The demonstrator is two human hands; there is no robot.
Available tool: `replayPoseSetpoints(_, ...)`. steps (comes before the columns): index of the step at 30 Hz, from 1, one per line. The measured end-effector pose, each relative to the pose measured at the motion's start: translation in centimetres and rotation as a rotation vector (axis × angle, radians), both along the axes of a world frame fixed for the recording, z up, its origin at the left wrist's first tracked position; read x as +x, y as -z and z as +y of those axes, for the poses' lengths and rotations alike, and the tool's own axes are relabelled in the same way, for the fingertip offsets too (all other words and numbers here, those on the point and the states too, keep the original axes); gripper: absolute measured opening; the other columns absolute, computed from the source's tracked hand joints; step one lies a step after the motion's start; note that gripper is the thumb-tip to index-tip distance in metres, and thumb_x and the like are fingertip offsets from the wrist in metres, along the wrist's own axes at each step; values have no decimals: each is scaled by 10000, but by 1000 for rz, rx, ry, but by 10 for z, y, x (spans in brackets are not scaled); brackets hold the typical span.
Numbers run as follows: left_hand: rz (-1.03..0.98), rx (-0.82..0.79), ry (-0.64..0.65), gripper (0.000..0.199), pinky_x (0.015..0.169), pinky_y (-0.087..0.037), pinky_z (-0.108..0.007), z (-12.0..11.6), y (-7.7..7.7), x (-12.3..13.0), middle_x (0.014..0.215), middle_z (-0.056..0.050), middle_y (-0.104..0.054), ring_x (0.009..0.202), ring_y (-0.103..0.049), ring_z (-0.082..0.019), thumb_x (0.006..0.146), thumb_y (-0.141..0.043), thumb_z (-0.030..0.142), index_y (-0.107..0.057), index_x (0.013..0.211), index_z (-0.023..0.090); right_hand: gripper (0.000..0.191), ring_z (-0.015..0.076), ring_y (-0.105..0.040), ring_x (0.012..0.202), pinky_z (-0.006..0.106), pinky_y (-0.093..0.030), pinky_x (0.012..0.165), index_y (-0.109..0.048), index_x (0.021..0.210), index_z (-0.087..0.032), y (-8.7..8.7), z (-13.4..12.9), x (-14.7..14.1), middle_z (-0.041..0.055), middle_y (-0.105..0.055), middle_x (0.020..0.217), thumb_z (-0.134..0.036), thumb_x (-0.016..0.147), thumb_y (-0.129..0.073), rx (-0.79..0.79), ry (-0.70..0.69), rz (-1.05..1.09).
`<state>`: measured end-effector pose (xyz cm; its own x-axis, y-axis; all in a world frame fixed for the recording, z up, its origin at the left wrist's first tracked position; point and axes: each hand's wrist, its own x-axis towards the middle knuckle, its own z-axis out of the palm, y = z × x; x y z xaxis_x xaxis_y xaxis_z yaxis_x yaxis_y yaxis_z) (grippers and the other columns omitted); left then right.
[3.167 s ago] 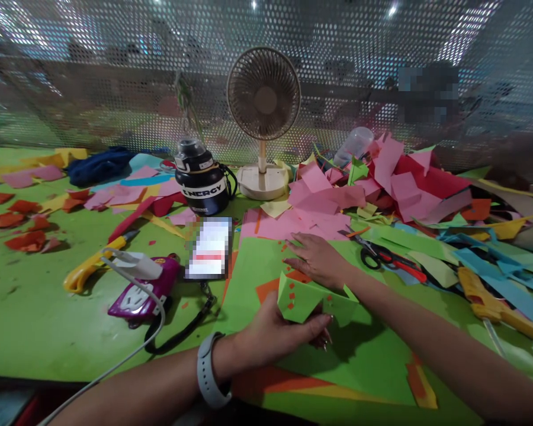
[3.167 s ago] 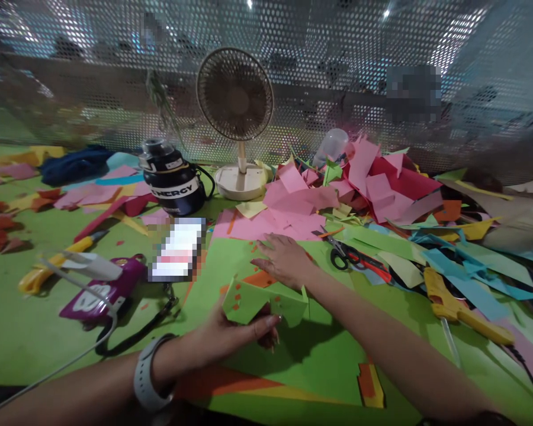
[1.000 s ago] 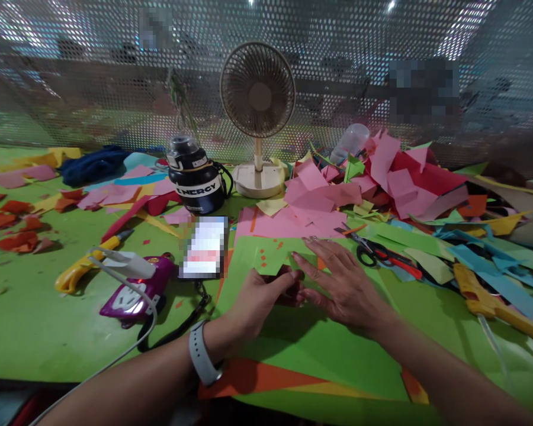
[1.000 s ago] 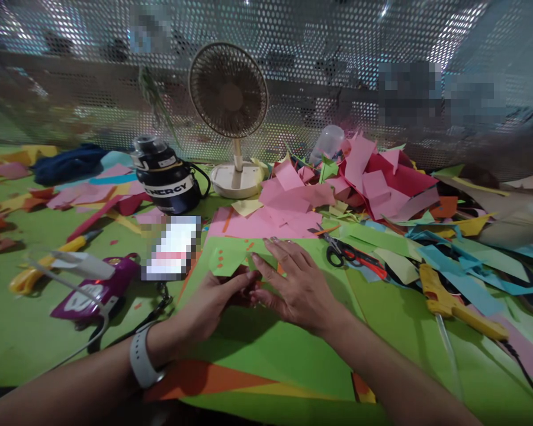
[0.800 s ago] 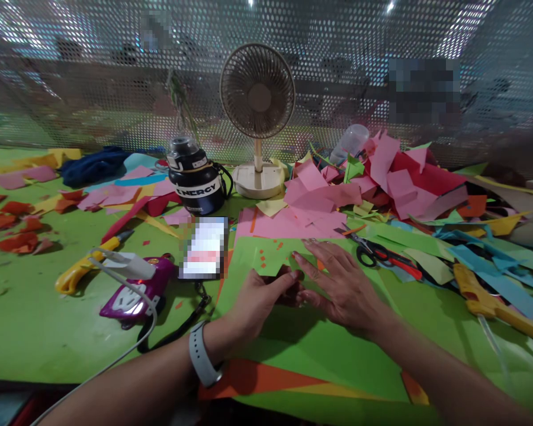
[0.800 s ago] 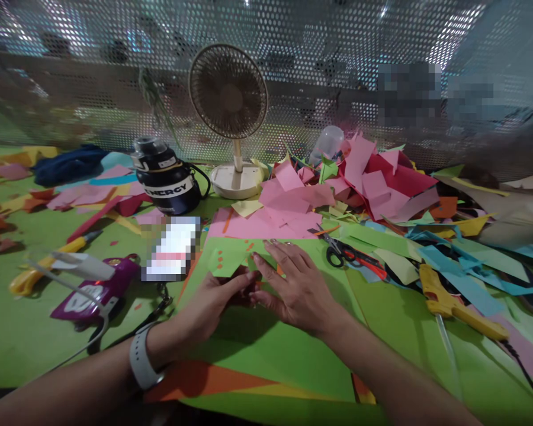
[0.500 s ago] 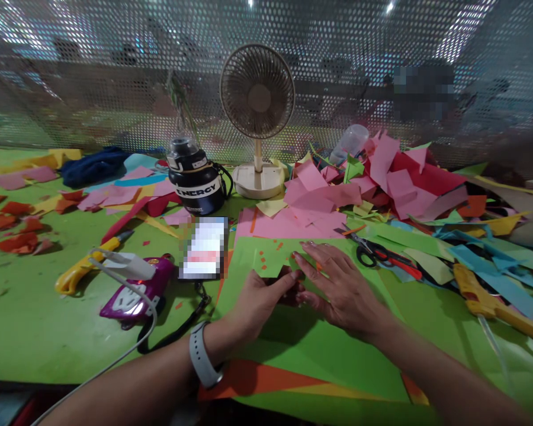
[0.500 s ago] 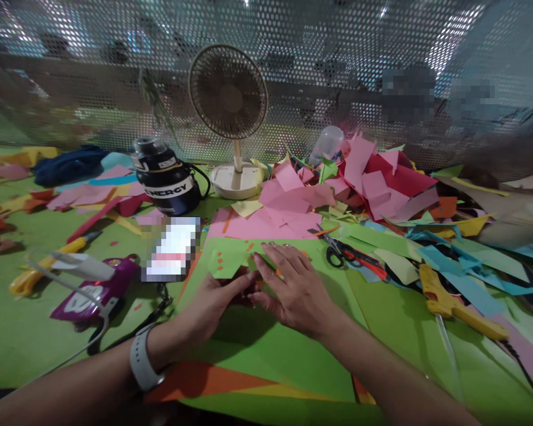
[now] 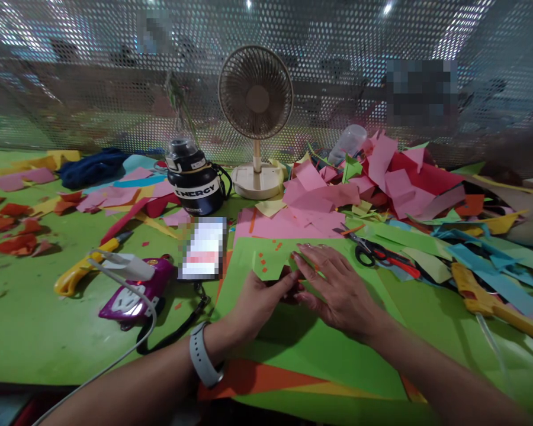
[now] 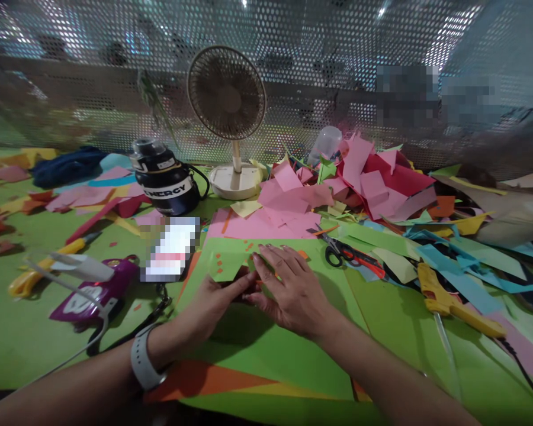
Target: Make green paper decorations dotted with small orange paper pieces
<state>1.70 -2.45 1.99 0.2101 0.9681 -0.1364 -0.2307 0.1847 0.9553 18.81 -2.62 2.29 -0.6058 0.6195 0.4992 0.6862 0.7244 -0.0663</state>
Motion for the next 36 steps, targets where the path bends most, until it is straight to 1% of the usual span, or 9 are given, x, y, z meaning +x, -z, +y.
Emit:
replayPoseSetpoints(2, 12, -23, 27, 149, 641, -502, -303, 0, -1, 0, 698, -29, -678, 624, -609, -164, 724, -703, 302, -652, 735, 163, 476, 288, -473, 1232, 516, -415, 990, -451, 1366, -155, -1, 0, 1, 176, -542, 1316, -382, 951, -406, -30, 13, 65)
replayPoseSetpoints(5, 2, -45, 76, 189, 583, -480, -284, 0, -2, -1, 590, -11, -625, 540, -573, -144, 740, -695, 320, -627, 670, 158, 414, 249, -500, 1206, 477, -428, 987, -471, 1350, -192, -4, 4, 2, 142, -564, 1295, -308, 958, -404, -141, 72, 272)
replayPoseSetpoints(7, -14, -15, 107, 197, 588, -468, -278, 1, -3, -2, 584, -11, -616, 549, -570, -144, 754, -686, 316, -620, 650, 162, 369, 230, -539, 1158, 437, -448, 972, -536, 1289, -212, -4, 7, 3, 116, -607, 1233, -297, 940, -457, -285, 125, 433)
replayPoseSetpoints(10, -6, 28, 139, 193, 600, -451, -275, 2, -2, -3, 604, -11, -618, 573, -564, -147, 761, -680, 312, -631, 642, 168, 331, 208, -610, 1022, 389, -489, 913, -611, 1202, -228, -2, 12, 4, 71, -671, 1056, -306, 885, -551, -526, 162, 613)
replayPoseSetpoints(13, 61, 7, 122, 246, 637, -440, -280, 2, 1, -4, 614, -26, -635, 611, -570, -157, 754, -692, 334, -639, 587, 161, 325, 179, -631, 890, 355, -511, 843, -639, 1164, -213, 2, 14, 5, 44, -671, 920, -291, 853, -583, -647, 156, 725)
replayPoseSetpoints(16, 79, -65, 96, 245, 609, -417, -263, 2, 5, -5, 639, -28, -660, 605, -561, -144, 735, -719, 352, -660, 601, 156, 336, 160, -618, 832, 334, -515, 796, -633, 1171, -202, 4, 15, 6, 34, -654, 873, -276, 847, -585, -689, 139, 776)
replayPoseSetpoints(20, -7, -133, 111, 181, 595, -418, -258, 2, 8, -6, 703, -34, -692, 621, -581, -148, 742, -726, 335, -701, 755, 156, 354, 156, -607, 824, 333, -509, 794, -619, 1188, -187, 4, 15, 6, 36, -646, 866, -259, 843, -584, -716, 119, 790)
replayPoseSetpoints(28, -75, -103, 103, 186, 732, -490, -319, 2, 9, -5, 882, -66, -732, 754, -645, -193, 775, -703, 305, -701, 901, 168, 363, 153, -602, 819, 332, -498, 810, -609, 1197, -179, 3, 13, 4, 29, -639, 846, -243, 841, -577, -732, 98, 775)
replayPoseSetpoints(36, -66, -116, 77, 215, 741, -501, -321, 3, 13, -5, 903, -69, -741, 765, -659, -200, 760, -715, 312, -706, 921, 169, 371, 148, -591, 814, 326, -488, 810, -598, 1210, -171, 3, 13, 3, 27, -625, 848, -247, 847, -568, -750, 98, 768)
